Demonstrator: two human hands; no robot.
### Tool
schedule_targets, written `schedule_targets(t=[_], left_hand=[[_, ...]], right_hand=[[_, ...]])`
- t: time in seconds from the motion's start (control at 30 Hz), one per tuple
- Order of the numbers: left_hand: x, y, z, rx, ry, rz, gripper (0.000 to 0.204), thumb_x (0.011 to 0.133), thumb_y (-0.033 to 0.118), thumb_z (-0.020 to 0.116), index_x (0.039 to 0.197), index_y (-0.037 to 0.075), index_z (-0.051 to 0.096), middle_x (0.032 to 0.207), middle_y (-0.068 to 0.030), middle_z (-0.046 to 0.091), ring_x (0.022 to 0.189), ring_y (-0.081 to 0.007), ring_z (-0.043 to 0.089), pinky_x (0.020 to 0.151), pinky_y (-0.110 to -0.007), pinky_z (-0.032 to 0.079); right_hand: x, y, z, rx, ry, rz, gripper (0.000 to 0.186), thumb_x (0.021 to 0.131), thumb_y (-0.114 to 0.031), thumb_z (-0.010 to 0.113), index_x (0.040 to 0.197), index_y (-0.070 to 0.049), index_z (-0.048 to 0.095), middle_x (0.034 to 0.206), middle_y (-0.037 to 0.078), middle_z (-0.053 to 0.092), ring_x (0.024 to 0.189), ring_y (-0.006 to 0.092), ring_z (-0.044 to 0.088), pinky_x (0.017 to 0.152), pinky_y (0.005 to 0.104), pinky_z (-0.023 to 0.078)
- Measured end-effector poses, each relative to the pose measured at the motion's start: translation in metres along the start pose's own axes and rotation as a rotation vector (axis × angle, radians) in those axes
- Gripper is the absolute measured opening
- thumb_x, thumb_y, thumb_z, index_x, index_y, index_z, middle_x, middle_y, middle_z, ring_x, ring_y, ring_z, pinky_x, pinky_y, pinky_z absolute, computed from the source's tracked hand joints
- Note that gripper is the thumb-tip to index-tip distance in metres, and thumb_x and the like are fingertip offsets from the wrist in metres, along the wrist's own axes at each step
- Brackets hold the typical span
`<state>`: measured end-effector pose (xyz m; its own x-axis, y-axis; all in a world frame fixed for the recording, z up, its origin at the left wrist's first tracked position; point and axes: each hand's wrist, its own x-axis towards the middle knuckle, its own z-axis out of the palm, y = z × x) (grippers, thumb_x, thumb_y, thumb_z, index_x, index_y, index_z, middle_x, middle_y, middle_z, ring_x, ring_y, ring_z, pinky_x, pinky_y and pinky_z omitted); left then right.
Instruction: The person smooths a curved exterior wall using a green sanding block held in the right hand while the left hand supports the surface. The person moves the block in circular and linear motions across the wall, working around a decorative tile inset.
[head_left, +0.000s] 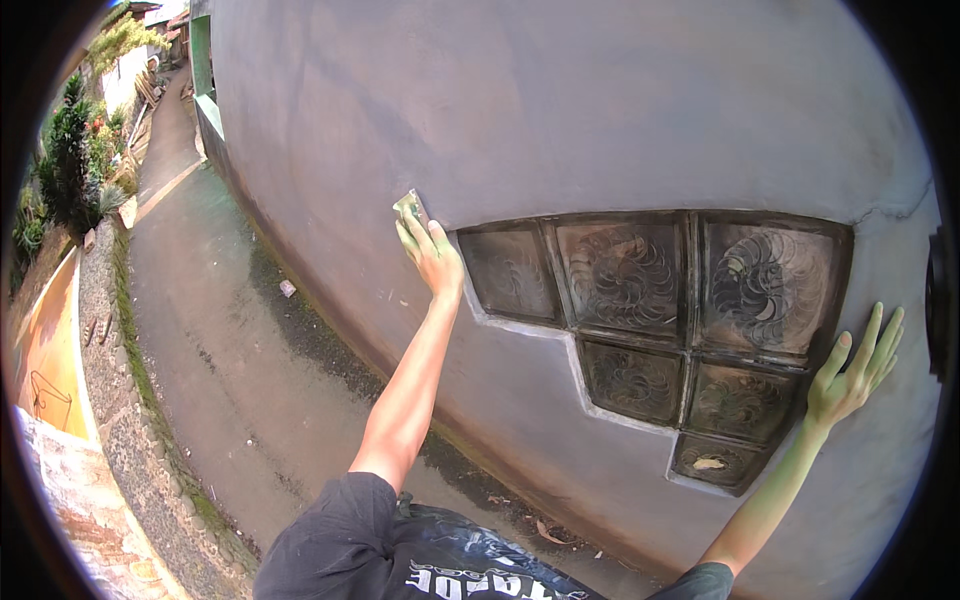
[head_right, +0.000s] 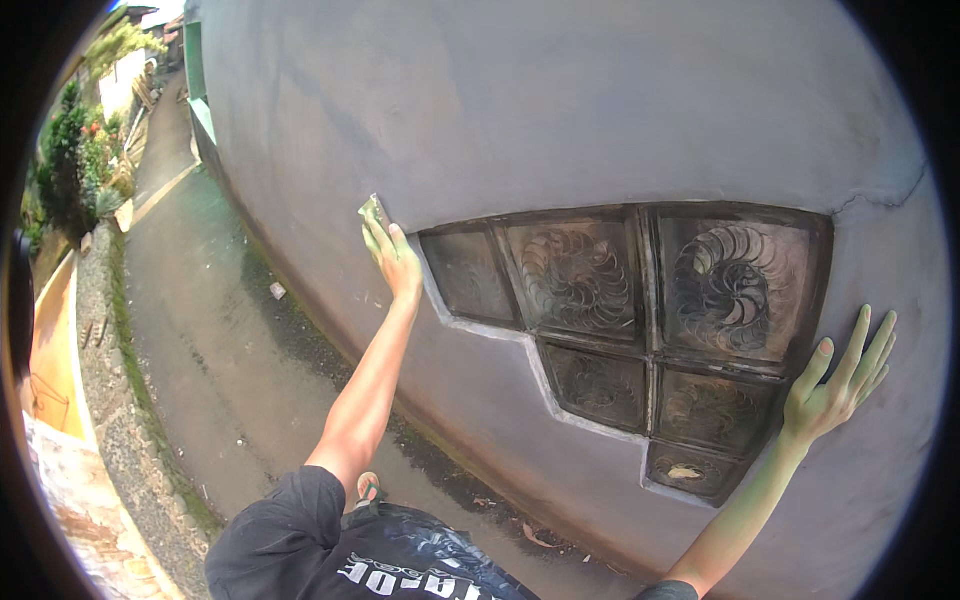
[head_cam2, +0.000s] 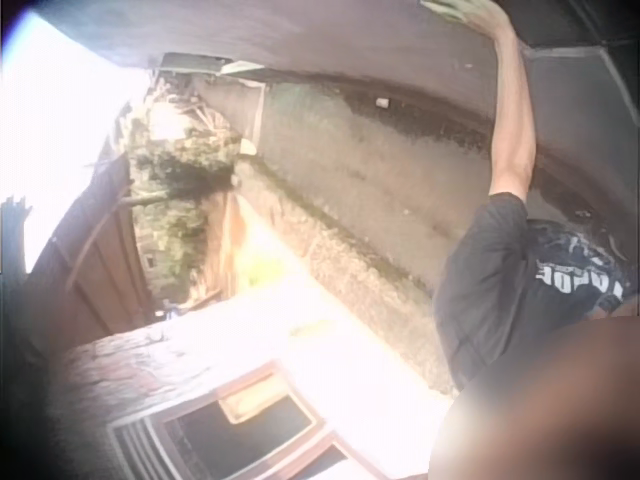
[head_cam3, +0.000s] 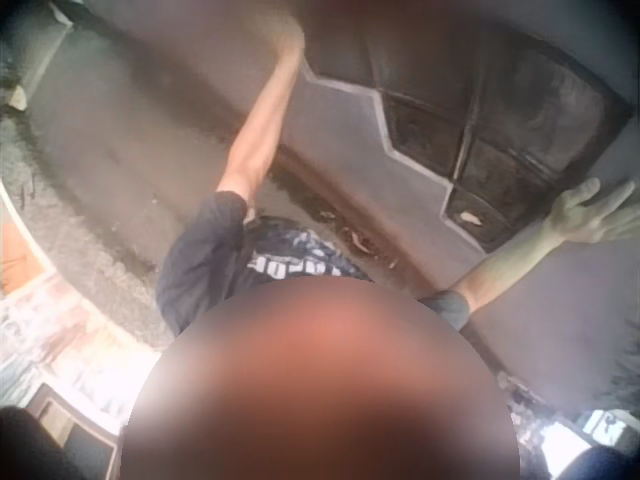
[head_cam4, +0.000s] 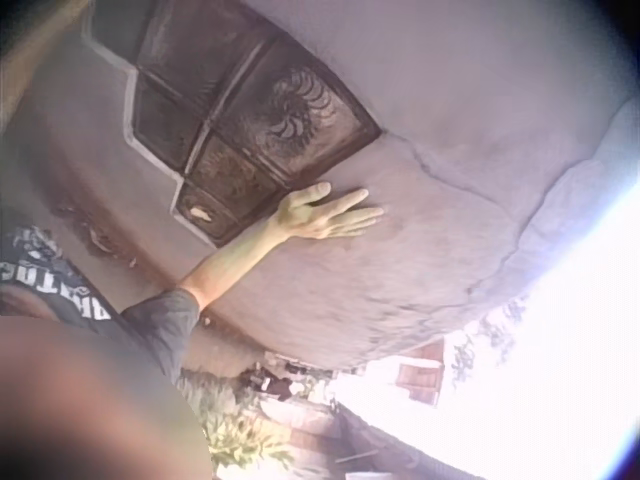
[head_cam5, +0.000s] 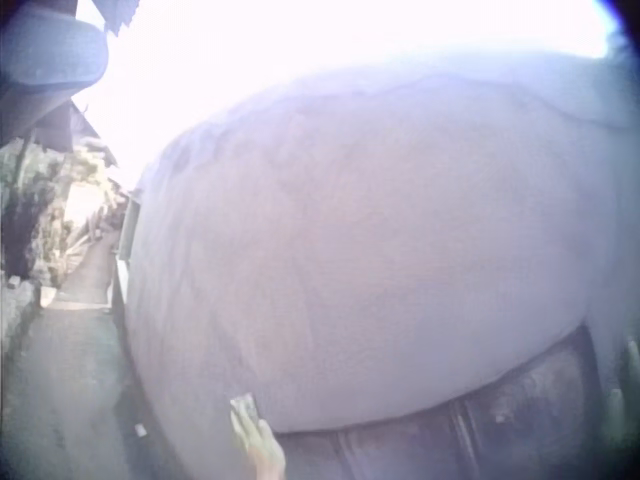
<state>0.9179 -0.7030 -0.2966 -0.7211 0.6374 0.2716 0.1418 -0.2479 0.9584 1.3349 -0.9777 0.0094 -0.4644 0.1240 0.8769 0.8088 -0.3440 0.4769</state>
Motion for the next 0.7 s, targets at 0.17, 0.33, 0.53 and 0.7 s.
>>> schedule_targets(t=[0.17, 0.33, 0.53, 0.7], left_hand=[[-0.041, 0.119, 0.054, -0.195, 0.033, 0.658, 0.061, 0.107, 0.027, 0.057, 0.163, 0.012, 0.041, 0.17, -0.031, 0.022, 0.156, -0.052, 0.022, 0.125, -0.061, 0.023], [-0.054, 0.164, 0.052, -0.198, -0.185, 0.989, 0.066, 0.094, 0.03, 0.075, 0.157, 0.027, 0.053, 0.168, -0.0252, 0.032, 0.152, -0.0529, 0.031, 0.124, -0.065, 0.027], [0.019, 0.01, 0.003, -0.018, -0.047, 0.123, 0.061, 0.113, 0.031, 0.046, 0.167, 0.008, 0.028, 0.171, -0.0301, 0.019, 0.156, -0.0503, 0.024, 0.124, -0.058, 0.026], [0.012, 0.03, 0.016, -0.047, 0.09, 0.249, 0.061, 0.113, 0.027, 0.045, 0.167, 0.007, 0.028, 0.17, -0.0327, 0.016, 0.155, -0.0532, 0.021, 0.123, -0.061, 0.026]], right_hand=[[0.001, -0.002, -0.002, 0.014, 0.005, -0.007, 0.049, 0.113, -0.039, 0.046, 0.153, -0.015, 0.059, 0.165, 0.01, 0.048, 0.153, 0.0342, 0.043, 0.124, 0.0594, 0.031], [-0.002, -0.019, -0.001, 0.004, -0.028, 0.066, 0.054, 0.113, -0.042, 0.043, 0.16, -0.016, 0.05, 0.17, 0.012, 0.039, 0.157, 0.0373, 0.035, 0.126, 0.0604, 0.026], [0.001, -0.045, 0.01, -0.152, -0.064, 0.178, 0.069, 0.111, -0.057, 0.041, 0.168, -0.018, 0.035, 0.176, 0.015, 0.022, 0.159, 0.0429, 0.026, 0.126, 0.0651, 0.022], [0.005, -0.048, 0.01, -0.19, -0.028, 0.139, 0.069, 0.111, -0.058, 0.04, 0.167, -0.018, 0.037, 0.174, 0.015, 0.028, 0.157, 0.0425, 0.03, 0.125, 0.062, 0.027]])
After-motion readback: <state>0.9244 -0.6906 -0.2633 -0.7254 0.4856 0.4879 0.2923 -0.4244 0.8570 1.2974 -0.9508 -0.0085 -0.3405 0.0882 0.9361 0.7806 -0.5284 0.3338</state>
